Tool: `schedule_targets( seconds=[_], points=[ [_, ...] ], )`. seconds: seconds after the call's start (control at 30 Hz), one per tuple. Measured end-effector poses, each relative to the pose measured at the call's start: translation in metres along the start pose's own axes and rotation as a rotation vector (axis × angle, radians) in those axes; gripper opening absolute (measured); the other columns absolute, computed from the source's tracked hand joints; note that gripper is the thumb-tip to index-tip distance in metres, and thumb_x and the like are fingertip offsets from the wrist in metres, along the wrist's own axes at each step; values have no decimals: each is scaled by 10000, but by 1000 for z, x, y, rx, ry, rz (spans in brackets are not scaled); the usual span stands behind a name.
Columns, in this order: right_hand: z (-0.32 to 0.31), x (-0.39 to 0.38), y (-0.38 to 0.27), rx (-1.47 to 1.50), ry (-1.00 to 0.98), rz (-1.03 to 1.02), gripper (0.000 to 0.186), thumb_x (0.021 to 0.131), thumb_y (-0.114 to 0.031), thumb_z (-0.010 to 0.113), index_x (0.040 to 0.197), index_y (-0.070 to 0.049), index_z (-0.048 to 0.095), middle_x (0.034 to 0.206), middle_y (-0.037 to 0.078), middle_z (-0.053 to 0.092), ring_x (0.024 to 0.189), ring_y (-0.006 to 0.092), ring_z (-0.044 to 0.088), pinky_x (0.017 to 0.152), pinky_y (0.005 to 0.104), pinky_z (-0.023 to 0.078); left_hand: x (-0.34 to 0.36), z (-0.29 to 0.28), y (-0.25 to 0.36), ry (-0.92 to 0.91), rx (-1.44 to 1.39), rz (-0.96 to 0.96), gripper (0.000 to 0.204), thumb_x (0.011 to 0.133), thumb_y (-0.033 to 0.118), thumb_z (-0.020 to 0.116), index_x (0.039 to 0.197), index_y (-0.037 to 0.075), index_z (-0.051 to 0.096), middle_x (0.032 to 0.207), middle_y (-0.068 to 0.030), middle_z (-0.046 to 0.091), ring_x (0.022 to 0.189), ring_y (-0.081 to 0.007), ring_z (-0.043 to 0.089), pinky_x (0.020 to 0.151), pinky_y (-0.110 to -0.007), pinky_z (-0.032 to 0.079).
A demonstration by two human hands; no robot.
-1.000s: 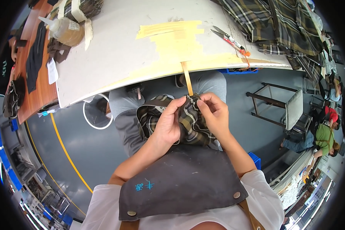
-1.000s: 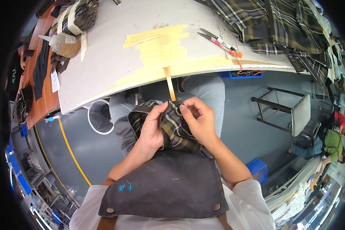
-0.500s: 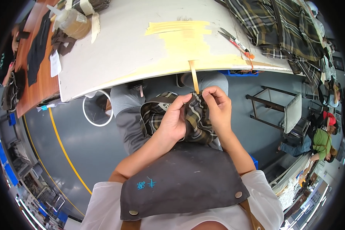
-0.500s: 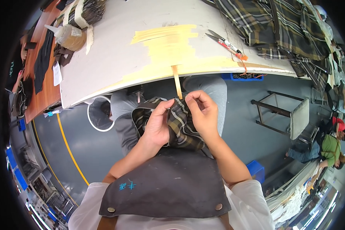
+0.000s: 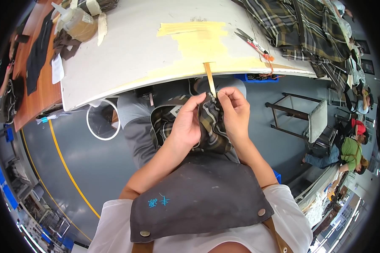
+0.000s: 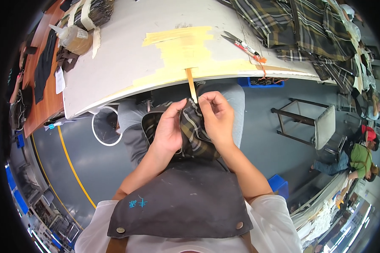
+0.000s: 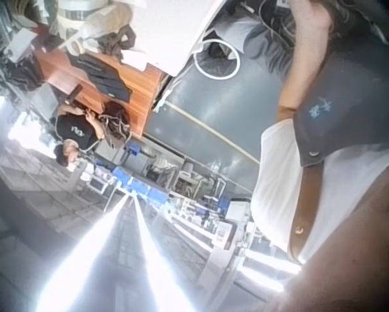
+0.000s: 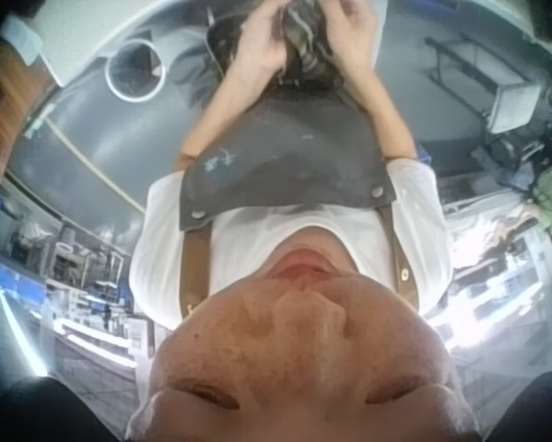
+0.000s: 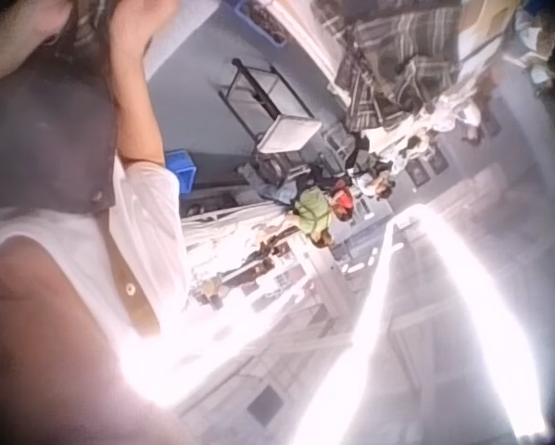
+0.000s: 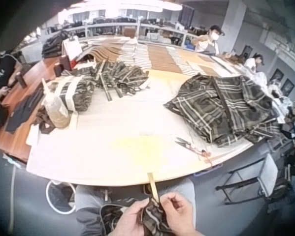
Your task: Manually sewing or finishing the edges of a plaid textile and leather bag.
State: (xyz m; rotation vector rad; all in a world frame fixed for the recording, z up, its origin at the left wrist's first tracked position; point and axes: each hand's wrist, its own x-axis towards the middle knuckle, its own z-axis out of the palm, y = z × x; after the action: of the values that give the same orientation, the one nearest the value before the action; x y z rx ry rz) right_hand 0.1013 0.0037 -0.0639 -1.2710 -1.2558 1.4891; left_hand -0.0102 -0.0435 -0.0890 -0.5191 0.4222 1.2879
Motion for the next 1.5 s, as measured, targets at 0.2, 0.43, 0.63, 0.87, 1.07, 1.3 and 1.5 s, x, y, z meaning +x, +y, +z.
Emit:
schedule_targets(
  seconds=[0.2, 0.43, 0.63, 0.87, 1.07, 1.3, 1.5],
  points=[
    [-3, -6, 3, 98, 104, 47, 59, 865, -71, 588, 857, -14, 602, 784, -34, 566, 705, 23, 476, 646, 160, 374, -3, 4, -10, 27, 50, 63, 137, 848, 176, 610, 912, 56, 598, 871, -36, 639, 793, -147, 623, 721, -293, 520],
    [-3, 7, 0, 58, 35, 43, 92, 871, -116, 593, 885, -26, 604, 785, -42, 572, 709, 20, 477, 644, 162, 376, 6, 5, 0, -47, 78, 106, 158, 855, 160, 594, 937, 25, 600, 894, -69, 645, 807, -168, 627, 733, -305, 517],
    [-17, -3, 7, -48, -227, 131, 221, 863, -74, 587, 1069, 2, 559, 924, 14, 574, 836, 68, 509, 718, 197, 414, 30, 3, 31, -157, 206, 67, 194, 825, 152, 607, 958, 11, 596, 893, -82, 643, 801, -191, 618, 754, -326, 498],
    [-19, -19, -7, -493, -82, -320, 37, 798, -3, 622, 832, -11, 611, 708, -12, 605, 618, 41, 547, 545, 210, 442, 38, -11, 31, -94, 1057, 469, 198, 830, 194, 648, 794, 4, 608, 660, -12, 600, 580, -40, 470, 502, -227, 365],
    [-19, -7, 0, -333, -243, -187, 65, 834, -28, 602, 880, 0, 567, 702, 22, 604, 615, 64, 577, 520, 217, 454, 35, -2, 19, 245, 1802, 1028, 276, 810, 245, 649, 842, -24, 600, 659, -116, 566, 534, -192, 498, 520, -303, 400],
    [-17, 21, -9, -243, -263, -75, 111, 861, -87, 594, 894, 18, 596, 747, 37, 629, 650, 76, 605, 545, 191, 462, -1, 17, 8, 40, 1762, 1431, 194, 704, -25, 678, 888, 12, 633, 775, -85, 590, 642, -208, 562, 593, -285, 468],
    [-22, 35, -14, -107, -370, 117, 108, 847, -73, 597, 859, 35, 603, 750, 48, 632, 647, 90, 617, 548, 197, 476, -1, 24, 5, 24, 1585, 1080, 128, 753, -29, 643, 878, -8, 624, 747, -63, 608, 582, -101, 564, 530, -217, 458]
  ],
)
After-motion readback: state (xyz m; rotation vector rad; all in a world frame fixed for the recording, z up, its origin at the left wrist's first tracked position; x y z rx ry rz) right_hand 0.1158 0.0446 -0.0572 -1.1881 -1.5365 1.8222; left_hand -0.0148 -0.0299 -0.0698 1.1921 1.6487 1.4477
